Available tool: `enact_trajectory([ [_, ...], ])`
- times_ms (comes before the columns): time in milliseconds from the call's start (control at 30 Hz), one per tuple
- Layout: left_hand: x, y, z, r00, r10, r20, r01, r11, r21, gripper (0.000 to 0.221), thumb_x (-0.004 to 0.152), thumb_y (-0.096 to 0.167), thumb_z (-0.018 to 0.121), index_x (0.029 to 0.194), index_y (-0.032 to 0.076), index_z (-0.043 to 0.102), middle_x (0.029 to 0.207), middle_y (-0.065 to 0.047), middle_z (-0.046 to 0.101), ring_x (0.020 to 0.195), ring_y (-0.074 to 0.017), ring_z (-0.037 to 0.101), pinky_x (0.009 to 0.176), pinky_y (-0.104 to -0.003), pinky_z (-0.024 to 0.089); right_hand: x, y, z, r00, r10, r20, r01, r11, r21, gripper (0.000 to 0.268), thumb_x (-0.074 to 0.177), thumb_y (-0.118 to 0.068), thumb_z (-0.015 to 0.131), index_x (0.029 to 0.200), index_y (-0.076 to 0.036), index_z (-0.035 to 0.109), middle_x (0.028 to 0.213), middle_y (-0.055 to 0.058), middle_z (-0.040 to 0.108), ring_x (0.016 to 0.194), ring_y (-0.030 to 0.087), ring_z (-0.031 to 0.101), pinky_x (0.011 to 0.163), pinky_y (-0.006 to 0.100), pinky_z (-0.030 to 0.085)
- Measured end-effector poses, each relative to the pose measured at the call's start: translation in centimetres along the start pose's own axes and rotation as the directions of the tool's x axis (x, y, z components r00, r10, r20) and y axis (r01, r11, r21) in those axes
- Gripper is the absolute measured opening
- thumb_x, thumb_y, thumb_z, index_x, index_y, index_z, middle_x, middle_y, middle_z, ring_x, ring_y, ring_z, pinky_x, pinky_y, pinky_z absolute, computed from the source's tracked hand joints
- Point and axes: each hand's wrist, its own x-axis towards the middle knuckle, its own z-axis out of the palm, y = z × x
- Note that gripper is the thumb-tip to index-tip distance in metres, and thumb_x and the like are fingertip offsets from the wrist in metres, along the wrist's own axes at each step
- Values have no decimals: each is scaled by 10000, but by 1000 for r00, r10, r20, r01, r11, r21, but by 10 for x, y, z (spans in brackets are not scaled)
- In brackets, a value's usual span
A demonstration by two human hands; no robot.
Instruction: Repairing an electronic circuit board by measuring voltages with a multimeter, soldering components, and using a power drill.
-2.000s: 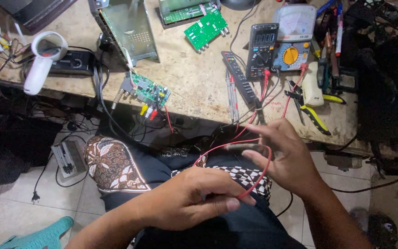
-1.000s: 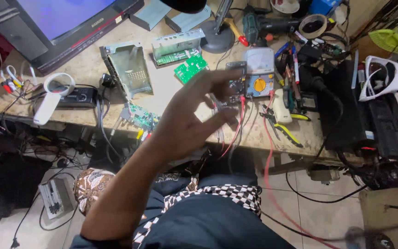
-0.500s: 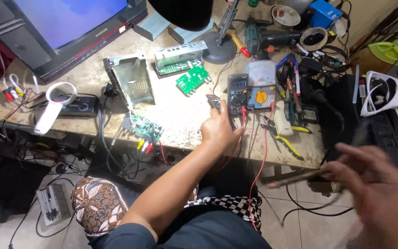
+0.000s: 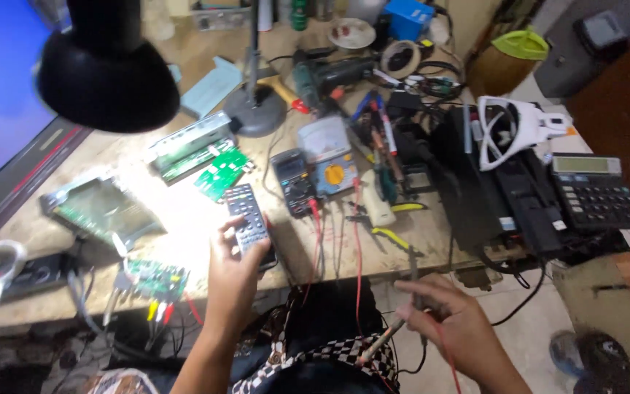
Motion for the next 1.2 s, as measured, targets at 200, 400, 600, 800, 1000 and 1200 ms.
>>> enact_trajectory([
  [200, -24, 14, 111, 724, 575, 381, -501, 818, -283, 508, 867, 66, 728, 1305, 156, 487, 1217, -67, 605, 974, -186, 688, 688, -315, 673, -1, 21, -5, 998, -6, 60, 2, 998, 66, 381, 821, -101, 837, 1199, -63, 858, 940, 21, 613, 781, 135, 727, 682, 261, 665],
  [400, -52, 77, 245, 305, 416, 856, -797, 604, -10, 540, 882, 354, 589, 1384, 223, 437, 1269, -132, 544, 1082, -298, 651, 827, -437, 516, 4, 40, -11, 977, -212, 12, 211, 976, 62, 305, 853, -90, 818, 1154, -81, 862, 845, 7, 549, 720, 124, 575, 638, 244, 450],
  [600, -20, 65, 346, 278, 264, 924, -879, 459, 133, 600, 913, 371, 599, 1472, 220, 440, 1210, -161, 524, 736, -318, 651, 644, -460, 500, 8, 51, -25, 958, -280, -66, 283, 959, 34, 314, 842, -118, 819, 1156, -105, 838, 996, 34, 680, 900, 120, 723, 728, 239, 595],
  [800, -17, 51, 351, 244, 596, 765, -966, 216, 139, 567, 920, 412, 659, 1368, 89, 532, 1215, -203, 549, 751, -392, 647, 477, -514, 504, 8, 41, -29, 954, -264, -141, 250, 962, -112, 303, 812, -195, 834, 1108, -136, 850, 994, 17, 729, 925, 129, 742, 718, 276, 619],
  [1000, -36, 80, 220, 315, 594, 740, -925, 367, 99, 496, 1008, 400, 386, 1421, 168, 533, 1274, -110, 551, 990, -287, 672, 630, -421, 581, -7, 17, -20, 898, -278, -342, 272, 960, -65, 335, 813, -134, 796, 1137, -51, 809, 938, 72, 645, 838, 164, 708, 675, 319, 615],
  [1200, -20, 17, 58, 391, 449, 803, -745, 667, -10, 690, 730, 89, 523, 1418, 149, 504, 1196, -125, 518, 765, -279, 651, 724, -400, 518, 1, -10, 22, 821, -442, -362, 463, 886, -32, 352, 799, -35, 781, 1144, 31, 755, 1012, 108, 582, 762, 176, 741, 651, 294, 604],
])
